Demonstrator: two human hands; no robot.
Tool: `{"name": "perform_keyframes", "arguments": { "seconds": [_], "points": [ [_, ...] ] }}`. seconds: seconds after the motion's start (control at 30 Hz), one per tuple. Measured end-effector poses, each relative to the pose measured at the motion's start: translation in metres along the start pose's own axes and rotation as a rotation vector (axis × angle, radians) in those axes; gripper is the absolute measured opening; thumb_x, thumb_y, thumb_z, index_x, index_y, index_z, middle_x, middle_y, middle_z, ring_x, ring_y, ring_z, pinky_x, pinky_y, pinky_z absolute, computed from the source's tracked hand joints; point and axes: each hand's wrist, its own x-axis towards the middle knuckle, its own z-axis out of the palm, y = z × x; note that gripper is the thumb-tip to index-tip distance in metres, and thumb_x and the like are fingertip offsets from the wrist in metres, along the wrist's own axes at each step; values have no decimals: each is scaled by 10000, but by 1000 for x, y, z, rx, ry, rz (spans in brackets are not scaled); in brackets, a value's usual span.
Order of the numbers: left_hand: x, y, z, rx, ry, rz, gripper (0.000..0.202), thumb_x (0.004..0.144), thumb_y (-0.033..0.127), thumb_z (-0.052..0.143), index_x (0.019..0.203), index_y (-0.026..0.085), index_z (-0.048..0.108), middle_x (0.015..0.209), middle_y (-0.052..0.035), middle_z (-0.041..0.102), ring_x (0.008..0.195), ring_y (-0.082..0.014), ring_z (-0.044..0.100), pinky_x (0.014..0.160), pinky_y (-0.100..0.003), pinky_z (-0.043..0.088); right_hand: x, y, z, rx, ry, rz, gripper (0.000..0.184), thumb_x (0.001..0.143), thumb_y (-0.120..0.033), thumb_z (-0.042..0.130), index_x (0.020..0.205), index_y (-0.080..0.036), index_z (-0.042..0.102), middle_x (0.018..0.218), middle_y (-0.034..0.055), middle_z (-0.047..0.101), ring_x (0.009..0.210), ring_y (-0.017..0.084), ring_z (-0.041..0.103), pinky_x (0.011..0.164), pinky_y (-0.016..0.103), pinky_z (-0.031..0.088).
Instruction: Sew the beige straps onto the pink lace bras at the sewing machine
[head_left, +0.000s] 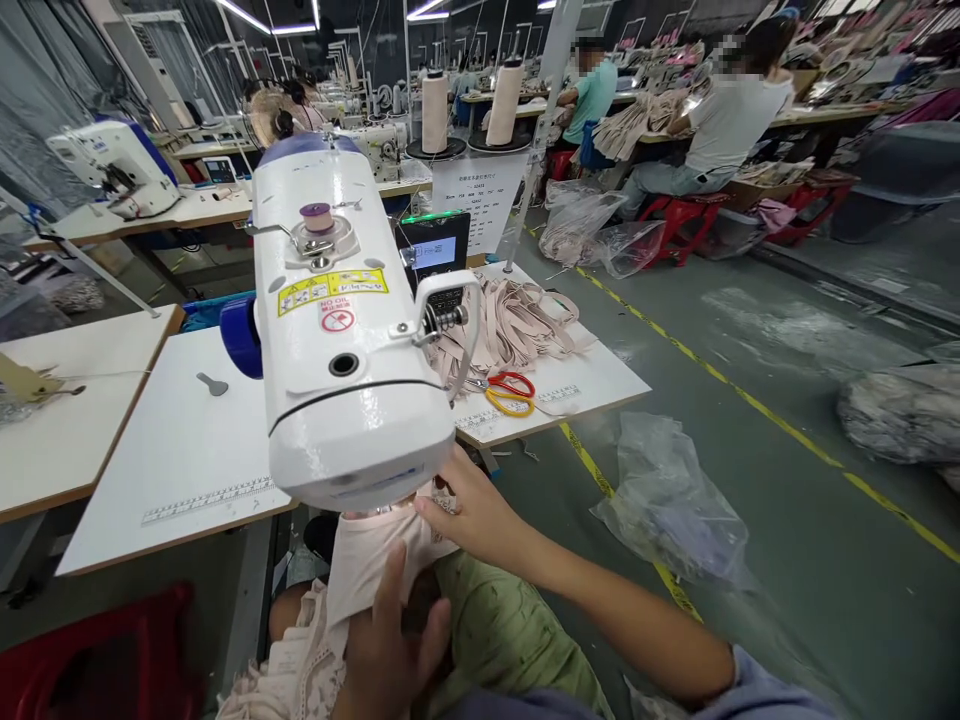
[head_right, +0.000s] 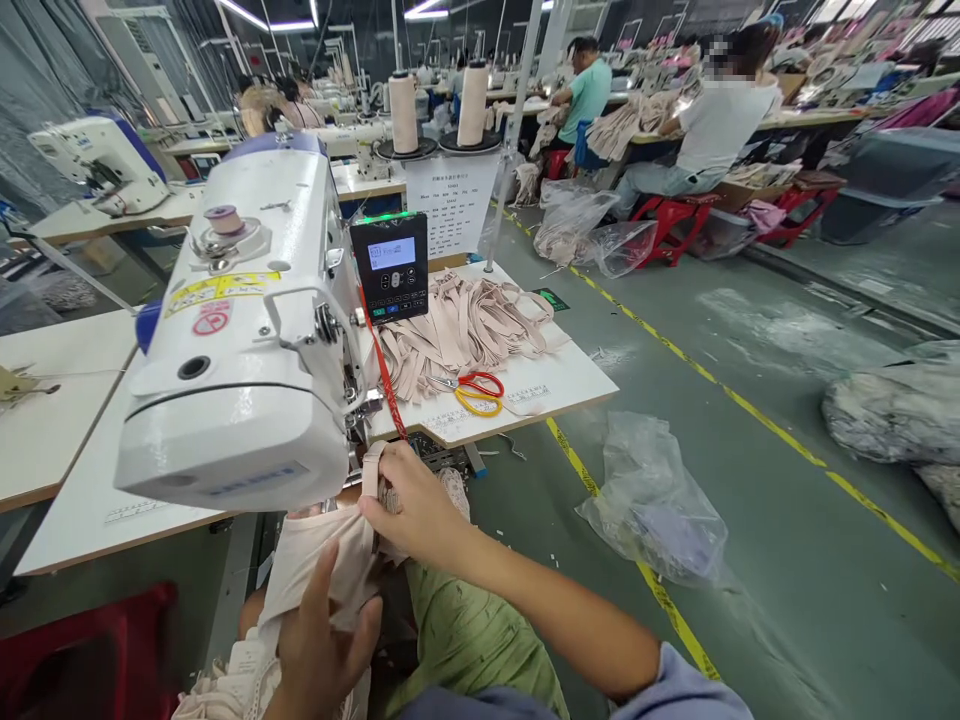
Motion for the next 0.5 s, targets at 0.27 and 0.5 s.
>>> {"name": "perform_keyframes", "arguments": {
  "seconds": [0.27,0.5],
  "points": [
    [22,10,3,323,-14,190,666,908,236,554,1517,322,300,1484,-65,477,1352,-315,467,1104,-527,391,21,33,17,456,6,160,277,907,-419,485,1059,-211,586,969,33,624,904,200,572,865,358,490],
    [24,17,-7,401,-32,115,655,905,296,558,1510,346,315,1466,-84,505,1359,-355,449,1116,-586,337,52,25,4,112,13,-56,67,834,-227,591,818,-227,656,1063,65,602,1098,249,538,993,403,460]
  ]
}}
